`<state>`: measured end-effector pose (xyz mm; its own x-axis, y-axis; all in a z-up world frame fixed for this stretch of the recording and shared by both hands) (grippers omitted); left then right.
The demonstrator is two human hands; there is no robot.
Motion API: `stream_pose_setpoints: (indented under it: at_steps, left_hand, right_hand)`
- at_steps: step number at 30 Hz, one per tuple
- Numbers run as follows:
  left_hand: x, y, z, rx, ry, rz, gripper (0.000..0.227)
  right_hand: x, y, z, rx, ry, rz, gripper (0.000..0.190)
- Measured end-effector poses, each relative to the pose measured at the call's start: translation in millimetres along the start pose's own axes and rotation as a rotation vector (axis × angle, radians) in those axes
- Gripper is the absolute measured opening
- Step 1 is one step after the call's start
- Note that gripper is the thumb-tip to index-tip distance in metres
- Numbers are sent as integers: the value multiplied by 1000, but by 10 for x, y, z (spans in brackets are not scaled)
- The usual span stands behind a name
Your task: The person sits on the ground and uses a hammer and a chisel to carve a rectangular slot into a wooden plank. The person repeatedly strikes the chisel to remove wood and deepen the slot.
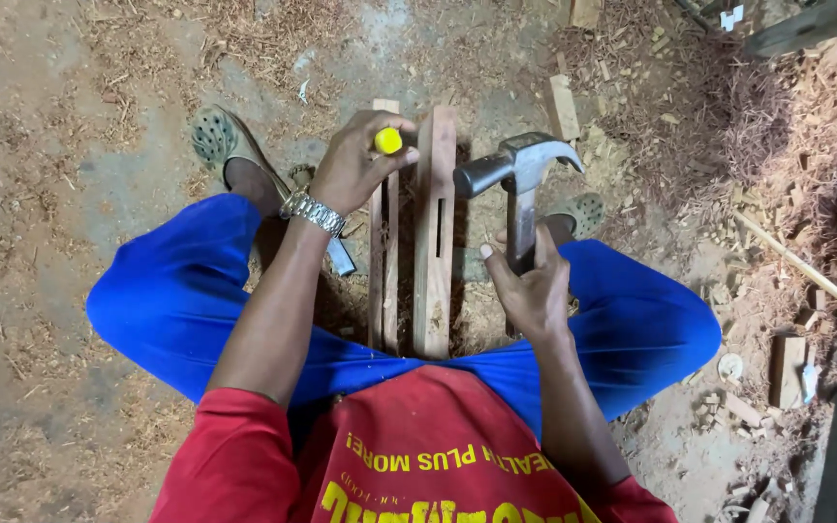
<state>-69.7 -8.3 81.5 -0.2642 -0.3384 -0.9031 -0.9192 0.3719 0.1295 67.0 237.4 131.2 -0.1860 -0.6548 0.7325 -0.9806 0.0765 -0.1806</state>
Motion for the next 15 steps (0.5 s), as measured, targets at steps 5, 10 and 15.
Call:
stream_pose_setpoints:
  at_steps: [5,10,15]
  left_hand:
    - [156,-239,78,62,-98,-127,28]
    - [189,-282,176,112,-160,-107,25]
    - [186,-257,277,162,-117,-108,25]
  right_hand:
    - [143,-89,-63,-53,16,-134,26]
    - [182,-113,-42,-35,-20,-83,26]
    - [255,-134,-12,-7,-36,-57,25]
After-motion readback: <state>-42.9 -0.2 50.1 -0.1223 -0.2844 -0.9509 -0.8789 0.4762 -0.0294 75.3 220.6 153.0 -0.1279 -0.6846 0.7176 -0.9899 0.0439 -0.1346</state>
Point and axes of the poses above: each hand's wrist, its own y-axis towards the middle knuckle, its own z-axis out of the palm, x = y × z, the point moved 10 cm from there along y, towards the middle knuckle, and after that the axes turned 9 degrees about x, right-handed, at the moved point
